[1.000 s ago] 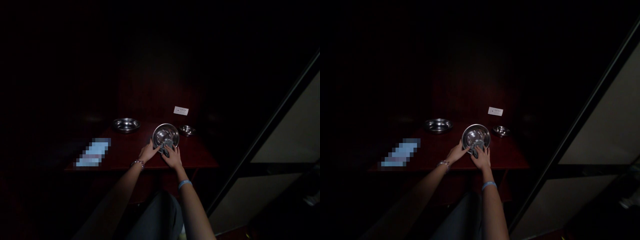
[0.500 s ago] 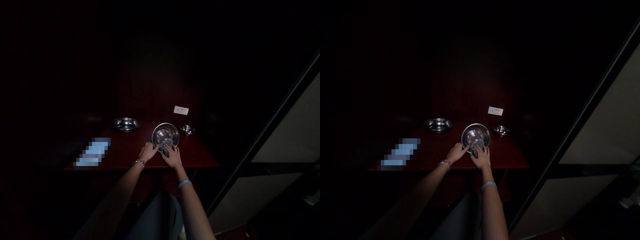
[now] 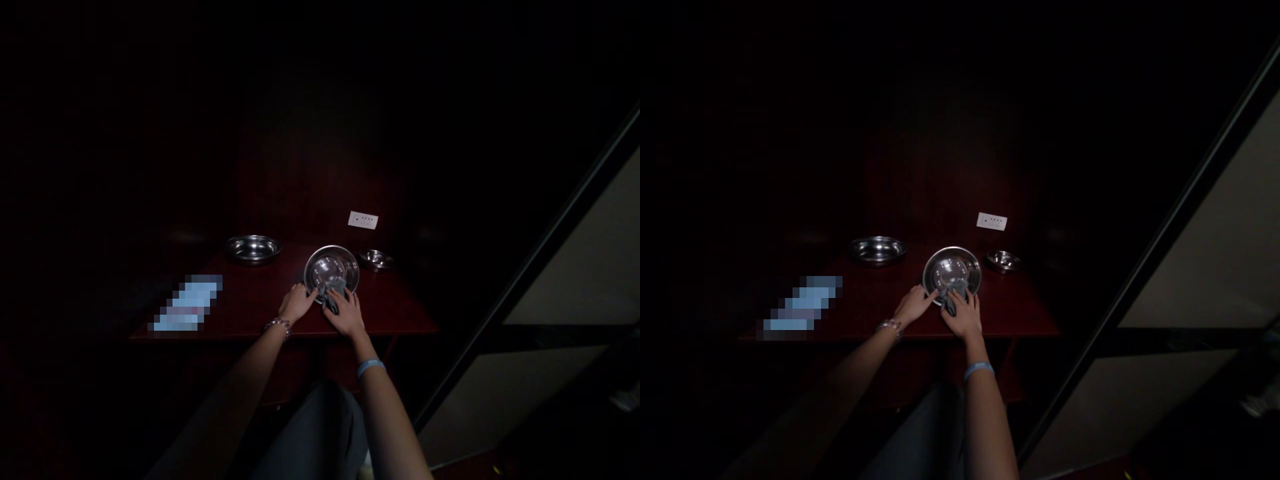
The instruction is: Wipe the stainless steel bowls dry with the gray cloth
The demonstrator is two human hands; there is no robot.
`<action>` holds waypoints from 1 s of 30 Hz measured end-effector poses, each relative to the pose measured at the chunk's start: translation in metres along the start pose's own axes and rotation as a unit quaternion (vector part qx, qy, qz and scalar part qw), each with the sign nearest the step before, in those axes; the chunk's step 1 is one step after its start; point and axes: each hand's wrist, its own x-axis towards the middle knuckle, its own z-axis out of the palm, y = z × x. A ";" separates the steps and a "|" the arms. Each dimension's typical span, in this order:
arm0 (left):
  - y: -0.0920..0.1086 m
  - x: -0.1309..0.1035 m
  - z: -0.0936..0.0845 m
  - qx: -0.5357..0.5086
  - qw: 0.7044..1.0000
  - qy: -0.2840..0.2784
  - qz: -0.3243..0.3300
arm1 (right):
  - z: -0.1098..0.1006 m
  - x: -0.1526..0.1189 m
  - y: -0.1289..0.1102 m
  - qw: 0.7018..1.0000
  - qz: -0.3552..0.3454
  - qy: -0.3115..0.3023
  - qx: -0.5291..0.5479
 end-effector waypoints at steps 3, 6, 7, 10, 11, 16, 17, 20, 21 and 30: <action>0.000 -0.001 -0.001 -0.009 1.000 0.006 0.000 | 0.000 0.000 0.000 1.000 -0.006 0.003 -0.006; 0.000 -0.002 -0.001 -0.012 1.000 0.012 0.003 | 0.000 0.000 0.000 1.000 -0.011 0.002 -0.008; 0.000 -0.002 -0.001 -0.012 1.000 0.014 0.004 | 0.000 0.000 0.000 1.000 -0.013 0.001 -0.007; -0.001 -0.001 0.000 -0.009 1.000 0.013 0.005 | 0.000 0.000 0.001 1.000 -0.019 -0.003 -0.005; -0.001 0.000 0.000 -0.008 1.000 0.012 0.005 | 0.000 0.000 0.001 1.000 -0.021 -0.005 -0.007; -0.002 0.001 0.001 -0.011 1.000 0.011 -0.003 | 0.000 0.000 0.001 0.999 -0.030 -0.014 -0.002; -0.002 0.001 0.000 -0.014 1.000 0.011 -0.005 | 0.000 0.000 0.001 0.999 -0.030 -0.015 0.002; -0.001 0.000 -0.001 -0.025 1.000 0.010 -0.006 | -0.001 0.000 0.001 0.999 -0.028 -0.015 0.004; -0.001 0.000 -0.001 -0.029 1.000 0.009 -0.006 | -0.001 0.000 0.001 1.000 -0.026 -0.014 0.002; -0.009 0.007 0.008 -0.133 0.990 0.031 -0.021 | 0.001 0.000 0.001 1.000 -0.021 0.012 -0.015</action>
